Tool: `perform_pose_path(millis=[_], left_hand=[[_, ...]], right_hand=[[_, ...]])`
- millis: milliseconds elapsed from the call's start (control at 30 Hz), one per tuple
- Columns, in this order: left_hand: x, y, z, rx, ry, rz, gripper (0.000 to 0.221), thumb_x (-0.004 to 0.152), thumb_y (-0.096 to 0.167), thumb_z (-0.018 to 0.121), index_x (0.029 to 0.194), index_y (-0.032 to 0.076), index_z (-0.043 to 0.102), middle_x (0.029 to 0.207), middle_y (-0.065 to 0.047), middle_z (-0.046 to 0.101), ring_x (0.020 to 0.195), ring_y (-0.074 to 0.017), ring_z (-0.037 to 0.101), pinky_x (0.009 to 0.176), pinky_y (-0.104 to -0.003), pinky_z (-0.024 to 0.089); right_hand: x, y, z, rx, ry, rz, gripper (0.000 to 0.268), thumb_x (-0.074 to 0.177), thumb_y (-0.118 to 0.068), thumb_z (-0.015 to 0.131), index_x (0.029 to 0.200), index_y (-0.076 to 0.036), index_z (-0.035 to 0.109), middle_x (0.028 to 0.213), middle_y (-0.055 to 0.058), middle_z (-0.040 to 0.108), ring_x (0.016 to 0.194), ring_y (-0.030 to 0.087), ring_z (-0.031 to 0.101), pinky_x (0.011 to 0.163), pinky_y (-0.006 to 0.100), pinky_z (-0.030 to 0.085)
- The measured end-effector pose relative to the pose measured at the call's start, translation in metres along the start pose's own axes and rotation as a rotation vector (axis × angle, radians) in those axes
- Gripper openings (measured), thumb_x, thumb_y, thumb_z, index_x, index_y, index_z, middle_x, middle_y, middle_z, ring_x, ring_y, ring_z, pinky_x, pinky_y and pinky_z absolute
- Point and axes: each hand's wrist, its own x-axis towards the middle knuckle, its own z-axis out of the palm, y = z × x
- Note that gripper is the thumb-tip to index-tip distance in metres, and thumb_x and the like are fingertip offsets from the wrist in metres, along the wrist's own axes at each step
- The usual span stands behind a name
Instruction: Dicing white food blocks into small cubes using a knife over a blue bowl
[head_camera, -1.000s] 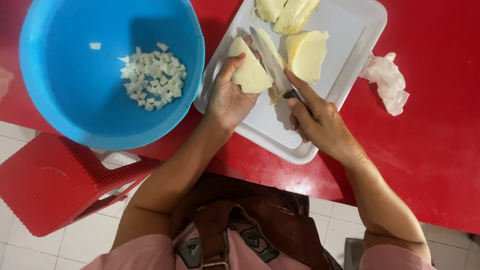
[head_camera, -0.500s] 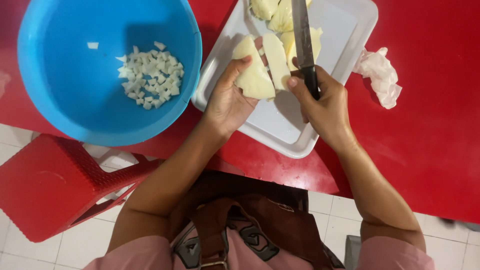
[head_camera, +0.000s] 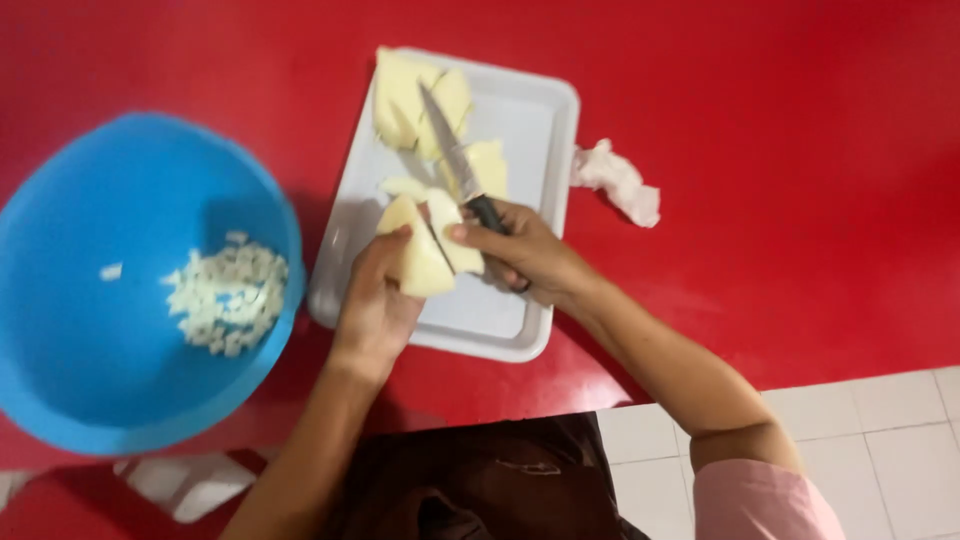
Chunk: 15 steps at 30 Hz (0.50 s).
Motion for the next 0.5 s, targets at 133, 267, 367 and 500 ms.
perform_pose_path(millis=[133,267,367,500], left_hand=[[-0.006,0.009,0.013,0.098,0.054,-0.043,0.054,0.084,0.015,0.066,0.136,0.001,0.064,0.131,-0.017,0.068,0.12,-0.0235,0.065,0.094,-0.034,0.054],[-0.008,0.009,0.005,0.093,0.046,-0.005,0.046,0.084,0.014,0.069,0.128,-0.001,0.065,0.121,-0.015,0.072,0.109,-0.0222,0.068,0.088,-0.036,0.057],[-0.005,0.011,-0.006,0.302,0.126,0.053,0.031,0.086,0.016,0.069,0.113,0.003,0.068,0.109,-0.01,0.07,0.102,-0.0191,0.067,0.08,-0.034,0.056],[0.007,0.007,-0.029,0.718,-0.007,0.29,0.036,0.091,0.017,0.072,0.124,0.004,0.068,0.115,-0.009,0.076,0.103,-0.0136,0.07,0.089,-0.028,0.058]], right_hand=[[0.0,-0.007,0.003,-0.048,-0.012,0.07,0.029,0.089,-0.026,0.08,0.084,-0.015,0.054,0.046,-0.007,0.039,0.032,0.003,0.029,0.032,0.021,0.021],[0.004,-0.001,0.0,0.047,-0.058,0.077,0.026,0.091,-0.022,0.078,0.081,-0.016,0.055,0.042,-0.005,0.038,0.029,0.004,0.03,0.032,0.021,0.021],[0.007,-0.002,-0.004,0.083,-0.072,0.095,0.028,0.091,-0.021,0.078,0.079,-0.016,0.053,0.042,-0.005,0.038,0.029,0.004,0.03,0.032,0.021,0.021],[0.008,-0.004,-0.015,0.083,-0.065,0.101,0.026,0.09,-0.023,0.079,0.081,-0.017,0.056,0.044,-0.007,0.041,0.029,0.002,0.033,0.03,0.018,0.021]])
